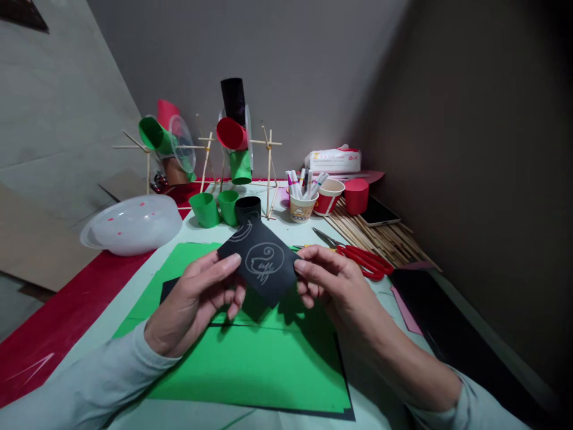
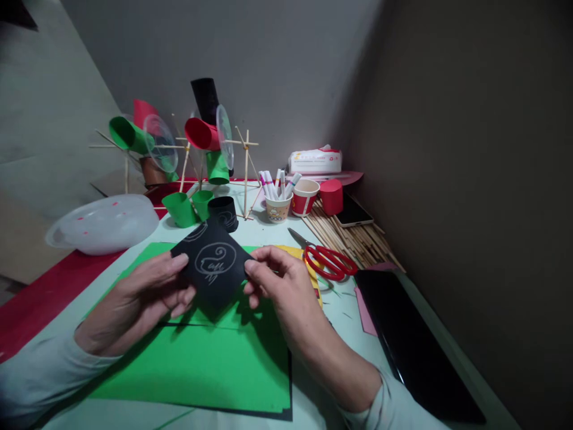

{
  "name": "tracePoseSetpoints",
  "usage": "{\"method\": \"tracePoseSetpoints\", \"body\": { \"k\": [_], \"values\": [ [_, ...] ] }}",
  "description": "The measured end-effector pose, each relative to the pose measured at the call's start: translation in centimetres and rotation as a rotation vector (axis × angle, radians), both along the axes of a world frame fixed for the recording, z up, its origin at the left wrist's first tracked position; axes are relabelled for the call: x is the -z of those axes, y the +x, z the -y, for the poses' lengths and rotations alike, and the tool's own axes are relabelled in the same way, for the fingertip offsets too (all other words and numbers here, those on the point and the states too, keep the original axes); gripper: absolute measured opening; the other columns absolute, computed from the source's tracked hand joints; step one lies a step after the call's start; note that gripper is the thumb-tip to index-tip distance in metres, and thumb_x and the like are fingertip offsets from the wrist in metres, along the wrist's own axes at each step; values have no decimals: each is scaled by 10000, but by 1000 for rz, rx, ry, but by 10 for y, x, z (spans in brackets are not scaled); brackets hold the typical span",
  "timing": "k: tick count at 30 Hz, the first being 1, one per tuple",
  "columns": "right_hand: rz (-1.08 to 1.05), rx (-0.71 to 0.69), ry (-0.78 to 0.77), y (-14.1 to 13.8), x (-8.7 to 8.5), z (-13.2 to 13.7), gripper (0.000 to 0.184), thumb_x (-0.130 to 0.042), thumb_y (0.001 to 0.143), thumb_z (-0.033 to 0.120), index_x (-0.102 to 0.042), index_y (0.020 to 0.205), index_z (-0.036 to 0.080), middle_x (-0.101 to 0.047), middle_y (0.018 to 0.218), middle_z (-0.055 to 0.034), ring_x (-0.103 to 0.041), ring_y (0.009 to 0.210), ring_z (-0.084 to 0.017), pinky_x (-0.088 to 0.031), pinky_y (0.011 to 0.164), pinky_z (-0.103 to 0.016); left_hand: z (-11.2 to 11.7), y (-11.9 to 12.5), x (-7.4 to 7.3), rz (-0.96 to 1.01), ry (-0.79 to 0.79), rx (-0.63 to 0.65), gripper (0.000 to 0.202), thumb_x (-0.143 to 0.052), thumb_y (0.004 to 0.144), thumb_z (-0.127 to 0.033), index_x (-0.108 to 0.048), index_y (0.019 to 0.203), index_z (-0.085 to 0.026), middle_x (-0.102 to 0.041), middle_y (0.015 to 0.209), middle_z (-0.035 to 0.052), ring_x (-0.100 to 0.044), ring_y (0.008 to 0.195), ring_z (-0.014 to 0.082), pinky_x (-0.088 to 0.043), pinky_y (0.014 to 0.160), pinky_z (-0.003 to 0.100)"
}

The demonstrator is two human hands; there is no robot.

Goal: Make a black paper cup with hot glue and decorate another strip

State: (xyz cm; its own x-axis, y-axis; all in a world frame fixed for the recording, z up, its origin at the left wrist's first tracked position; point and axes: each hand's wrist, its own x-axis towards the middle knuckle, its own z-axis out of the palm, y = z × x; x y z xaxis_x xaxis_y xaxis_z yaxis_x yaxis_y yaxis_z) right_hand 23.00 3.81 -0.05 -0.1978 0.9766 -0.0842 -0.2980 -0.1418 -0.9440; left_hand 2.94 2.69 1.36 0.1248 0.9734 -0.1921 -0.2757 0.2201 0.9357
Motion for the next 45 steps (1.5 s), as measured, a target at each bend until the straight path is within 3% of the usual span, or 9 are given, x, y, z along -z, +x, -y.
{"method": "tracePoseSetpoints", "body": {
  "k": [5, 11, 16, 22, 28, 32, 35, 40, 45],
  "values": [
    [5, 61, 25, -1, 1, -2, 271, -806, 721, 342, -608, 818, 183, -562, 642, 69, -543, 507, -78, -443, 473, -189, 12, 6, 11, -33, -140, 247, 317, -712, 860, -397, -610, 704, -140, -664, 669, 23, -529, 398, 73, -425, 317, 144],
    [244, 93, 217, -3, -2, 7, 170, -708, 850, 318, -646, 956, 199, -555, 684, 63, -572, 535, -89, -465, 503, -207, 13, 8, 15, -16, -183, 336, 371, -587, 953, -368, -660, 699, -109, -643, 453, 53, -553, 337, 103, -456, 322, 142],
    [468, 157, 414, -2, 0, 14, 255, -651, 922, 297, -701, 1164, 234, -642, 762, 27, -612, 581, -112, -484, 549, -243, 13, 10, 14, 30, -179, 351, 349, -596, 948, -338, -700, 760, -63, -720, 544, 122, -657, 417, 146, -538, 403, 180],
    [632, 274, 755, -5, 6, 17, 289, -618, 935, 145, -708, 1208, 171, -731, 926, -38, -645, 722, -131, -533, 705, -258, 15, 13, 15, 56, -166, 315, 326, -707, 867, -348, -698, 731, -52, -720, 537, 126, -654, 403, 141, -534, 403, 166],
    [605, 269, 990, -9, 7, 22, 360, -594, 901, -2, -665, 1247, 69, -696, 866, -53, -642, 741, -97, -528, 710, -174, 12, 14, 17, 54, -113, 190, 245, -783, 797, -320, -664, 771, -107, -726, 655, 43, -681, 479, 166, -535, 334, 201],
    [599, 275, 1032, -9, 6, 23, 396, -592, 890, -21, -645, 1261, 104, -731, 959, -63, -672, 814, -93, -530, 773, -160, 13, 13, 18, 83, -88, 209, 188, -725, 851, -294, -639, 865, -127, -713, 593, 26, -677, 448, 176, -542, 333, 219],
    [647, 298, 1024, -9, 8, 20, 371, -607, 896, 16, -641, 1245, 136, -750, 1096, -74, -699, 971, -112, -521, 876, -165, 13, 10, 21, 37, -57, 231, 245, -641, 910, -325, -620, 791, -112, -714, 542, 71, -648, 387, 156, -533, 360, 201],
    [758, 276, 855, -6, 14, 17, 339, -599, 945, 188, -600, 1282, 164, -739, 1075, -67, -705, 901, -143, -556, 836, -235, 8, 4, 24, -111, 2, 264, 325, -602, 923, -394, -594, 736, -127, -702, 492, 83, -623, 354, 131, -482, 371, 158],
    [750, 223, 647, -1, 7, 21, 563, -448, 1021, 392, -304, 1549, 257, -601, 1387, -77, -579, 1250, -215, -484, 1036, -395, 12, 8, 26, -95, -97, 395, 326, -658, 863, -431, -579, 728, -144, -676, 460, 55, -584, 331, 123, -464, 336, 167]
  ]
}}
